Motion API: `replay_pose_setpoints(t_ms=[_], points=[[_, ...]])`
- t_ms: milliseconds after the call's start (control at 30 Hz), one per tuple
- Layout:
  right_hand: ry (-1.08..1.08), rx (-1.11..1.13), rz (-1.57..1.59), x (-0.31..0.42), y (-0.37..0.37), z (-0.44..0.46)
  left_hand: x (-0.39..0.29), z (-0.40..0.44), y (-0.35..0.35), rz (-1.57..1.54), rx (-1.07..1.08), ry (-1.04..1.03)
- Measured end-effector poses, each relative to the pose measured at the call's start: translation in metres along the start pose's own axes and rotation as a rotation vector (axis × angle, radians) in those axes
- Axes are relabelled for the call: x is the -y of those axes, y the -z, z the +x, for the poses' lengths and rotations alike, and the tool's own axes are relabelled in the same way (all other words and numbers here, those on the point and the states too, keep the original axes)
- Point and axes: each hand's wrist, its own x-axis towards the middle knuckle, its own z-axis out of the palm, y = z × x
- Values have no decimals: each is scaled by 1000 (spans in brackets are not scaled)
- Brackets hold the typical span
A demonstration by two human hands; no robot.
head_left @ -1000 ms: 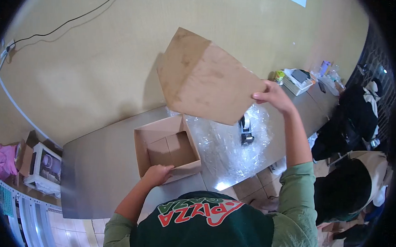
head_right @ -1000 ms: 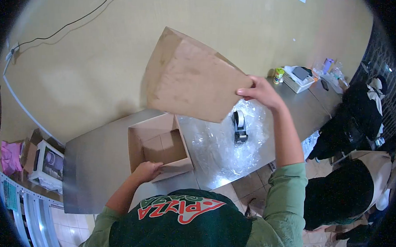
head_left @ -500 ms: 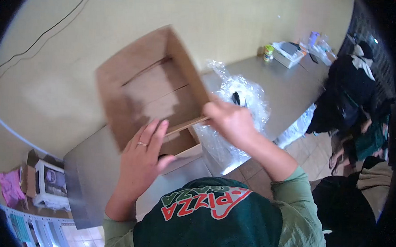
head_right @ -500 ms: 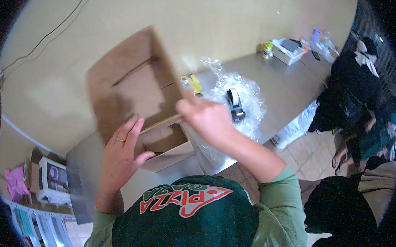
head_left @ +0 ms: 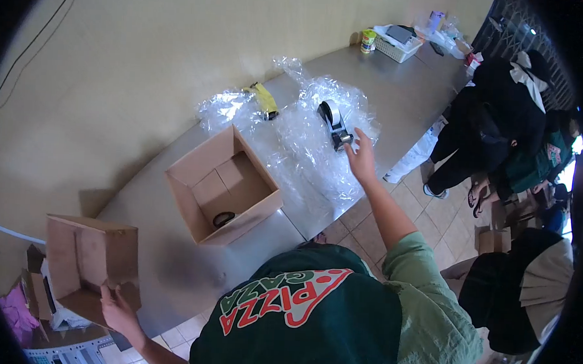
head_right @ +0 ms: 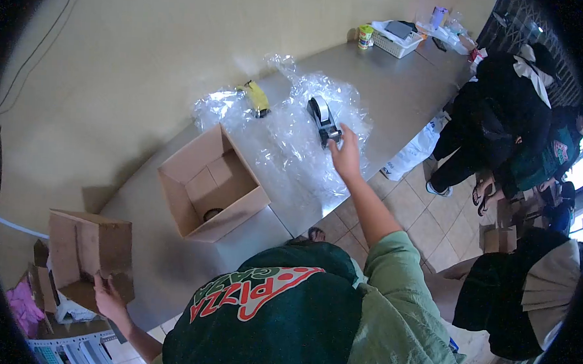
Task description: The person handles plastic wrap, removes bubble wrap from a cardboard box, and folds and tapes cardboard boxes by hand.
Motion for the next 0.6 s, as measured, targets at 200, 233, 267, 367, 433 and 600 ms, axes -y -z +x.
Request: replay_pose_setpoints(t_ms=[200,233,267,367,433,600], points=[[27,188,-160,-44,-25,20,11,-51,-100,-139,188,50],[56,204,-188,-50,-31,22,4,-55,-101,-105,258,99],[88,221,-217,-56,-36,26,-6,-58,-100,-73,328,151],[69,314,-323,-44,-20,36,-38,-68,-87,-17,215,180],[70,359,-326,-46,-13,47,-78,-72,-54,-47,-46,132],[153,493,-325,-53,-8,70,-298,-70,16,-608,-184,-230]])
